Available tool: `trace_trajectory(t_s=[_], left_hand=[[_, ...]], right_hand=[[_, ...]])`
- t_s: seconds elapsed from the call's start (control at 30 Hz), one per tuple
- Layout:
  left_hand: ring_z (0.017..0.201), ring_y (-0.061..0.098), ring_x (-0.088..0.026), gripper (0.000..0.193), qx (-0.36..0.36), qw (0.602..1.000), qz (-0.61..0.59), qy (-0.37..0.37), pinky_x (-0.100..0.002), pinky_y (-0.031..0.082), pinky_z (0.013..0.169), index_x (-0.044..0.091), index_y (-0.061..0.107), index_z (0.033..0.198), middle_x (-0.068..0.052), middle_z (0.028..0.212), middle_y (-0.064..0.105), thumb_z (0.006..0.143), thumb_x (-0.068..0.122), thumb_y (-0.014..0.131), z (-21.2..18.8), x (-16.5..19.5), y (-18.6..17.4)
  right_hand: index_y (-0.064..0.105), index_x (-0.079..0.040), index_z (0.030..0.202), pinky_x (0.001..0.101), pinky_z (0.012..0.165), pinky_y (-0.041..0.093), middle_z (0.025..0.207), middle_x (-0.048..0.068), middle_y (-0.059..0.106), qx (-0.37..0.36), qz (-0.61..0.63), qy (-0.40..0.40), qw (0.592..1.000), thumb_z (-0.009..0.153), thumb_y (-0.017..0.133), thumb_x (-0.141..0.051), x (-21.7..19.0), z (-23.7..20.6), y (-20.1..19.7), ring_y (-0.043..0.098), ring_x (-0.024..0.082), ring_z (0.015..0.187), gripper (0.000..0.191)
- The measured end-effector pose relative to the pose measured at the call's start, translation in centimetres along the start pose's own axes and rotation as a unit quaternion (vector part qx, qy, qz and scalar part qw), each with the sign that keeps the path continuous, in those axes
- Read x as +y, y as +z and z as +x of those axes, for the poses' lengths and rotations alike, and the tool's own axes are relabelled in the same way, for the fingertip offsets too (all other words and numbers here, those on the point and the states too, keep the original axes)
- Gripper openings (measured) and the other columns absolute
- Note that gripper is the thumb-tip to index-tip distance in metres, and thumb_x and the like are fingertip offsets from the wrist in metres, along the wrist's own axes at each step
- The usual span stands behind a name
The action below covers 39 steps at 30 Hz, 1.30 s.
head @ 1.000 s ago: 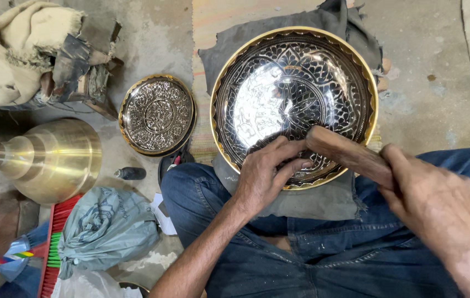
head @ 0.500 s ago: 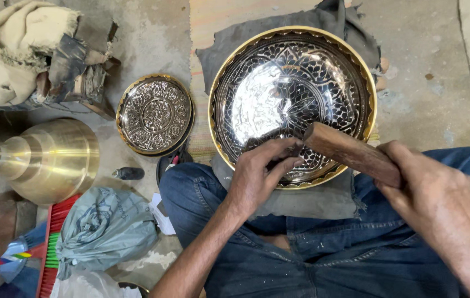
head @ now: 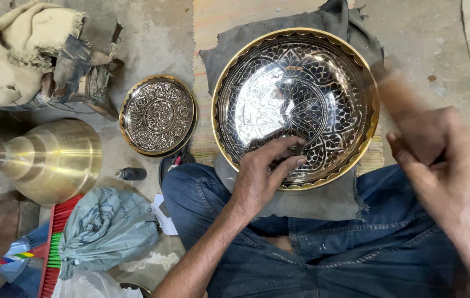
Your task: The person sits on the floor and uses a small metal punch and a wooden mallet to engrave a floral pattern into a large brass plate. The person repeatedly taps the punch to create fine indentations along the design lines.
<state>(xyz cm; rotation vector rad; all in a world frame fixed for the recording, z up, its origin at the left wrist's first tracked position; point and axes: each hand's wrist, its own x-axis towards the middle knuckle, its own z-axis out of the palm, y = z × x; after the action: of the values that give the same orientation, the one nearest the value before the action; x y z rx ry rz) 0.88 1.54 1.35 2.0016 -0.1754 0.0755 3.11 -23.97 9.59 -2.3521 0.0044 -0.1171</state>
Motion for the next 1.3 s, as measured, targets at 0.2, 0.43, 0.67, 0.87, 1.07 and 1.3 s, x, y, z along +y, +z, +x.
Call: trace_trajectory(t_s=[0.2,0.43,0.67,0.87,1.07,1.3], left_hand=[[0.1,0.078,-0.019,0.04,0.018,0.999,0.025,0.025,-0.034,0.064,0.084,0.005,0.068,0.13,-0.012,0.118,0.077,0.094,0.022,0.074,0.0,0.2,-0.2],[0.099,0.078,-0.02,0.04,0.019,1.0,0.021,0.013,-0.035,0.064,0.082,0.006,0.069,0.129,-0.011,0.114,0.078,0.094,0.024,0.074,0.0,0.2,-0.2],[0.099,0.078,-0.02,0.039,0.002,1.0,0.024,0.007,-0.035,0.065,0.084,0.007,0.069,0.129,-0.01,0.115,0.077,0.095,0.026,0.072,0.1,0.0,-0.1],[0.099,0.077,-0.021,0.039,0.007,0.999,0.034,0.023,-0.036,0.063,0.085,0.006,0.069,0.129,-0.011,0.113,0.076,0.096,0.026,0.072,-0.2,0.1,-0.2],[0.1,0.077,-0.021,0.038,0.006,0.999,0.04,0.029,-0.035,0.063,0.084,0.006,0.069,0.129,-0.011,0.112,0.076,0.096,0.025,0.072,-0.2,0.4,-0.4],[0.1,0.076,-0.021,0.038,0.01,0.997,0.045,0.057,-0.035,0.062,0.084,0.006,0.067,0.131,-0.012,0.113,0.075,0.098,0.023,0.072,-0.1,0.9,-0.6]], right_hand=[[0.063,-0.015,0.112,0.0482,0.069,0.057,0.09,0.01,0.076,-0.191,-0.333,-0.122,0.915,0.075,0.08,-0.026,0.8,0.5,-0.2,0.074,0.035,0.089,0.042],[0.058,-0.014,0.115,0.05,0.069,0.056,0.085,0.013,0.074,-0.142,-0.283,-0.102,0.943,0.089,0.071,-0.028,1.2,-0.5,0.2,0.073,0.038,0.085,0.033],[0.056,-0.012,0.116,0.0487,0.07,0.056,0.087,0.014,0.071,-0.136,-0.257,-0.097,0.952,0.083,0.073,-0.025,1.2,-0.4,0.1,0.073,0.037,0.086,0.039],[0.057,-0.01,0.117,0.0471,0.074,0.057,0.083,0.013,0.072,-0.146,-0.322,-0.111,0.929,0.084,0.074,-0.026,1.3,-0.8,0.3,0.072,0.037,0.082,0.041],[0.057,-0.011,0.118,0.0466,0.071,0.057,0.083,0.012,0.072,-0.152,-0.318,-0.117,0.929,0.084,0.074,-0.028,1.3,-0.9,0.4,0.073,0.036,0.081,0.042],[0.056,-0.013,0.115,0.0464,0.071,0.057,0.084,0.01,0.072,-0.175,-0.372,-0.112,0.905,0.084,0.075,-0.029,1.1,-1.0,0.4,0.073,0.034,0.083,0.04]])
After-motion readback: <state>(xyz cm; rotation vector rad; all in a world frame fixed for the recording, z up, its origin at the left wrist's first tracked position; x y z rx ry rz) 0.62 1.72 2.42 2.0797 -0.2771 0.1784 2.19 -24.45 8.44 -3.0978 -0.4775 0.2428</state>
